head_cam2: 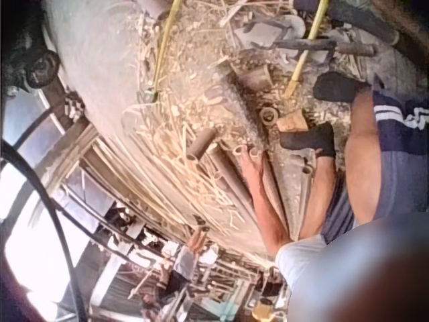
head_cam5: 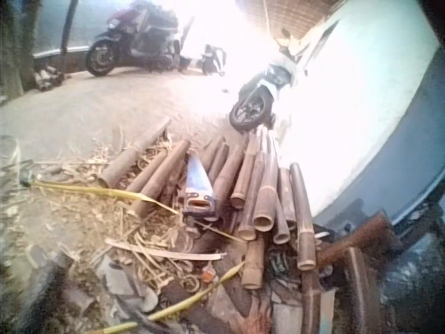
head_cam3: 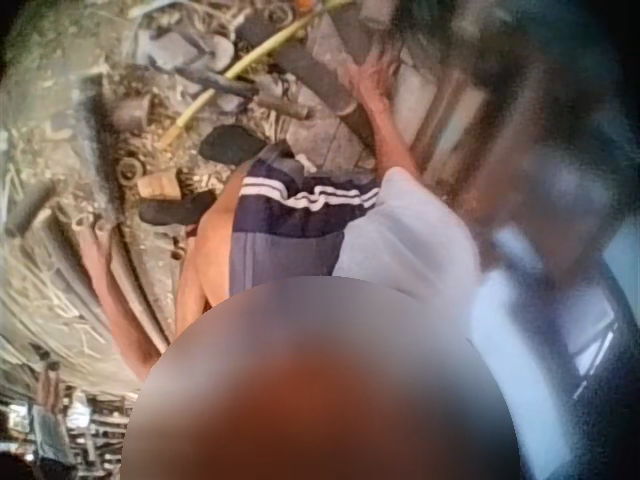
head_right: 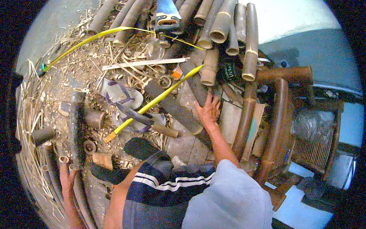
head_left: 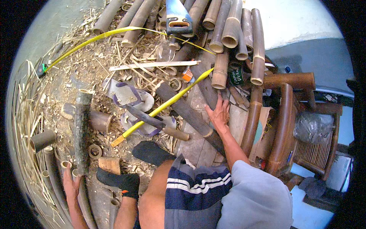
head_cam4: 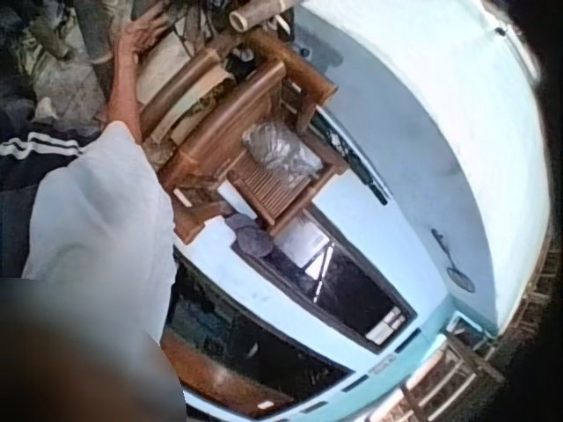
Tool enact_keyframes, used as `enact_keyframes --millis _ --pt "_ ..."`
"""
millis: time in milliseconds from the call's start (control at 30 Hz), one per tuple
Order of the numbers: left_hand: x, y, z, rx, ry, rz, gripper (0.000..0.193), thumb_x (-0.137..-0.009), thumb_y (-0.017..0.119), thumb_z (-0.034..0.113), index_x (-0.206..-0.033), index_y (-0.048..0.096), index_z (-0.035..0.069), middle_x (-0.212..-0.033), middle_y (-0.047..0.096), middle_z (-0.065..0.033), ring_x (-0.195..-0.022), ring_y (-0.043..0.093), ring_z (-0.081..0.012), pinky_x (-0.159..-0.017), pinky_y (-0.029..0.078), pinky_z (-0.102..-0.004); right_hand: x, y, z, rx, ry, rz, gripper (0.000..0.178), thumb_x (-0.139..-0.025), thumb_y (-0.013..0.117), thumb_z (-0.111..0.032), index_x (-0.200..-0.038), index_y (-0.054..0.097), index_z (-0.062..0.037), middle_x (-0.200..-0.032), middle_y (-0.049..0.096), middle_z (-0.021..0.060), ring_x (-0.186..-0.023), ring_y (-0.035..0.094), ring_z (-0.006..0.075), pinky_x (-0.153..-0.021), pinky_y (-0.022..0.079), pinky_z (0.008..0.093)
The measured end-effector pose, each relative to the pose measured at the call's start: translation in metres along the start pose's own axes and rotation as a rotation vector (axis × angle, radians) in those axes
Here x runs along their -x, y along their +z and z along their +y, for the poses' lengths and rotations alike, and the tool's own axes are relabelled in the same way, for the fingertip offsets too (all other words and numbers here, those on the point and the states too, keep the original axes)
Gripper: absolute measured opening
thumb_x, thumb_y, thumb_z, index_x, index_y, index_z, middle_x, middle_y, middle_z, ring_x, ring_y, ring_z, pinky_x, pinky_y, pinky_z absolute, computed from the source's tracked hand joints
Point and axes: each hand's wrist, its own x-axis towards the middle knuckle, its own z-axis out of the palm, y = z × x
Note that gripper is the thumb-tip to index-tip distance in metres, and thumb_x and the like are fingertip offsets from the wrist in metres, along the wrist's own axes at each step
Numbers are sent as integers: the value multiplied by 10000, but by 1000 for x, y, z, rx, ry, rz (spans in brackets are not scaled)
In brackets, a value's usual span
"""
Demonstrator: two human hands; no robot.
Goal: The person sits on the floor and uses a hand saw to cut a long bamboo pole into shorter sections. They measure the bamboo with a tape measure and use a knife to scrape the surface. The cut pieces are placed on the floor.
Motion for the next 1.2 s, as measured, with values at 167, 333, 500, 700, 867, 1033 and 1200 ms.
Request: enact_keyframes --millis 167,333,500,700,867,1033,1200 --pt "43 -33 -2 -86 -43 -42 787 -814 765 141 -1512 408 74 -1444 514 -241 -1319 491 -439 -1132 392 -476 -2 2 18 -224 -4 -222 886 -796 801 -382 -1497 379 -42 -1288 582 293 -1121 615 512 -940 511 537" --pt "72 -33 5 -5 -38 16 744 -828 744 134 -1498 429 61 -1401 540 -237 -1279 515 -441 -1104 408 -485 -3 -24 43 -428 -64 -441 799 -794 784 -446 -1418 498 -35 -1264 645 284 -1170 626 447 -1013 495 479" --pt "71 5 20 181 -112 71 728 -832 744 129 -1488 439 47 -1345 551 -231 -1232 535 -403 -1085 408 -460 16 -18 72 -418 -128 -407 713 -811 773 -318 -1394 507 -6 -1257 656 259 -1177 643 375 -998 494 428" --pt "27 73 29 141 -207 458 844 -777 814 242 -1501 425 50 -1479 473 -217 -1379 430 -397 -1180 318 -474 28 -9 70 -308 -179 -360 850 -838 785 -348 -1500 395 14 -1466 512 248 -1330 516 392 -1117 414 409" --pt "-15 100 40 -75 -224 492 939 -745 816 411 -1537 382 152 -1483 488 -123 -1383 435 -329 -1158 231 -628 22 -29 -36 -140 -560 2 692 -859 723 -211 -1448 435 11 -1401 449 273 -1294 436 446 -1124 332 543" --pt "-22 83 43 197 -219 307 957 -716 818 469 -1491 429 65 -1321 612 -201 -1287 549 -359 -1151 326 -512 49 -40 -174 -408 -1140 -202 609 -781 768 -148 -1333 554 -5 -1295 565 207 -1238 512 412 -1078 397 509" --pt "0 66 56 992 -128 105 745 -807 751 528 -1270 606 -38 -1109 693 -147 -1037 643 -251 -1005 466 -368 60 -35 -234 -445 -1291 -206 617 -798 775 -163 -1346 536 -9 -1337 509 228 -1235 502 429 -1062 404 510"
